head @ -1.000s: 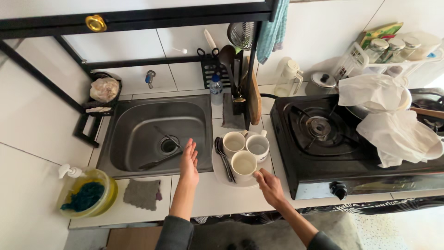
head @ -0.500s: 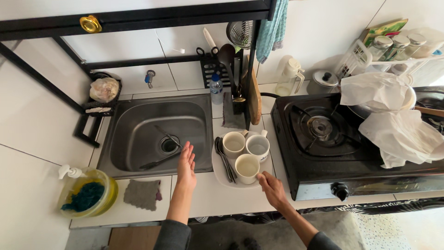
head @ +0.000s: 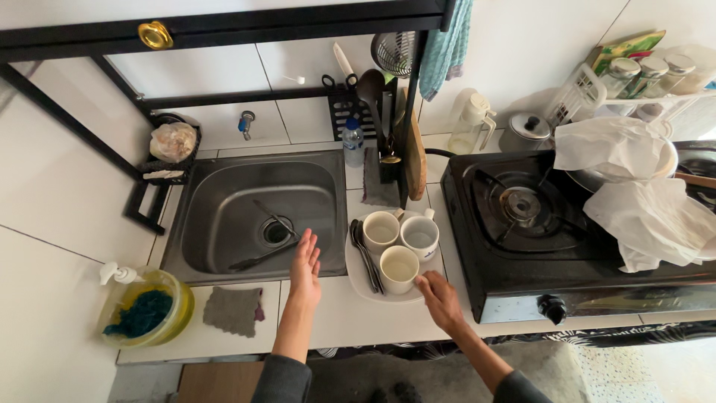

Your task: The person stacks used plates with forks and spoons on them, gathers crumpled napkins, and stacks cups onto the plate stack. They then carry the stacked dishes across the room to the kitchen sink and set the stack on the counter next to the sink.

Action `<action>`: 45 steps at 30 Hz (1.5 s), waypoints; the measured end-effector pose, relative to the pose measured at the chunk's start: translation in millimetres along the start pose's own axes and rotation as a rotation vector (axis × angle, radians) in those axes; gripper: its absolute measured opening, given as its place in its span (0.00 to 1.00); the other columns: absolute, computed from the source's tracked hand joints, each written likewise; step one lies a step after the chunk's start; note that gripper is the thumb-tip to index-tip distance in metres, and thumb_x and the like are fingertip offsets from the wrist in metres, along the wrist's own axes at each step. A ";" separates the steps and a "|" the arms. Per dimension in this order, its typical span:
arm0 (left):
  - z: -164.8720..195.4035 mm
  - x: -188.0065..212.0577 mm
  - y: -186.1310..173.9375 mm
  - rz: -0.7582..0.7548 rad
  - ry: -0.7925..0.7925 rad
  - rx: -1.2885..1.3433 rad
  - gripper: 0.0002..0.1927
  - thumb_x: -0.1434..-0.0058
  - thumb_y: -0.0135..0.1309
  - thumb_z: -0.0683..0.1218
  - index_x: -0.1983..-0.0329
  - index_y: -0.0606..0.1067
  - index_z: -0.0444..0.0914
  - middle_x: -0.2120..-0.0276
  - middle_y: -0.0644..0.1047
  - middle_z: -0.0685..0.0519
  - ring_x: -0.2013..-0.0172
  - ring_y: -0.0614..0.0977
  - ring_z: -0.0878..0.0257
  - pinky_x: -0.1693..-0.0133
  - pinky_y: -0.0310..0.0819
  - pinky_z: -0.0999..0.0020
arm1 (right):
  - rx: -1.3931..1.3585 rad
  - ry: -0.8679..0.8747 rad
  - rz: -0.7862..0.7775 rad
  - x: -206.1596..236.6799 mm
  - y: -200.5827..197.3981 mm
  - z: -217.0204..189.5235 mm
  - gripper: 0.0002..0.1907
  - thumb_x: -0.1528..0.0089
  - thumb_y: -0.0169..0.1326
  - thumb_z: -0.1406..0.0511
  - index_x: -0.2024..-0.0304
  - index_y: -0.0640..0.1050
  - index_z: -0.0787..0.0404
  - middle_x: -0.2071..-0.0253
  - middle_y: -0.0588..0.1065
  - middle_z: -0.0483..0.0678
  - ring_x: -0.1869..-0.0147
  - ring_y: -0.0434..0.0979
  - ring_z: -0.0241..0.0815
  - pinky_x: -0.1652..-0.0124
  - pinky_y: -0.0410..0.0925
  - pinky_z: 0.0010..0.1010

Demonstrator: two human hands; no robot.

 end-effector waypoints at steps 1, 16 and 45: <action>0.1 -0.4 0.2 -0.012 0.004 0.012 0.28 0.52 0.39 0.58 0.46 0.58 0.51 0.46 0.59 0.61 0.45 0.56 0.67 0.47 0.37 0.70 | 0.008 -0.039 0.027 -0.3 -1.0 -1.7 0.13 0.47 0.43 0.58 0.75 0.67 0.63 0.80 0.64 0.46 0.77 0.61 0.36 0.74 0.59 0.27; 24.6 22.7 13.2 -0.237 0.062 0.067 0.24 0.46 0.33 0.54 0.44 0.55 0.50 0.45 0.58 0.60 0.46 0.57 0.66 0.47 0.39 0.70 | -0.414 -0.033 0.173 -19.8 -23.9 -53.2 0.20 0.45 0.38 0.55 0.56 0.62 0.60 0.58 0.66 0.49 0.56 0.65 0.39 0.57 0.59 0.30; -4.1 112.9 149.3 -0.501 0.007 0.087 0.22 0.44 0.31 0.54 0.45 0.56 0.51 0.47 0.60 0.61 0.48 0.59 0.67 0.49 0.43 0.72 | -0.931 -0.071 0.255 49.1 -135.9 -62.0 0.19 0.44 0.34 0.57 0.53 0.60 0.57 0.55 0.63 0.50 0.51 0.62 0.42 0.52 0.57 0.31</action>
Point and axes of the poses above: each hand's wrist, its own x-axis away from the middle knuckle, its own y-axis out of the palm, z = x × y, the point moved 5 cm from there along -x, towards the middle knuckle
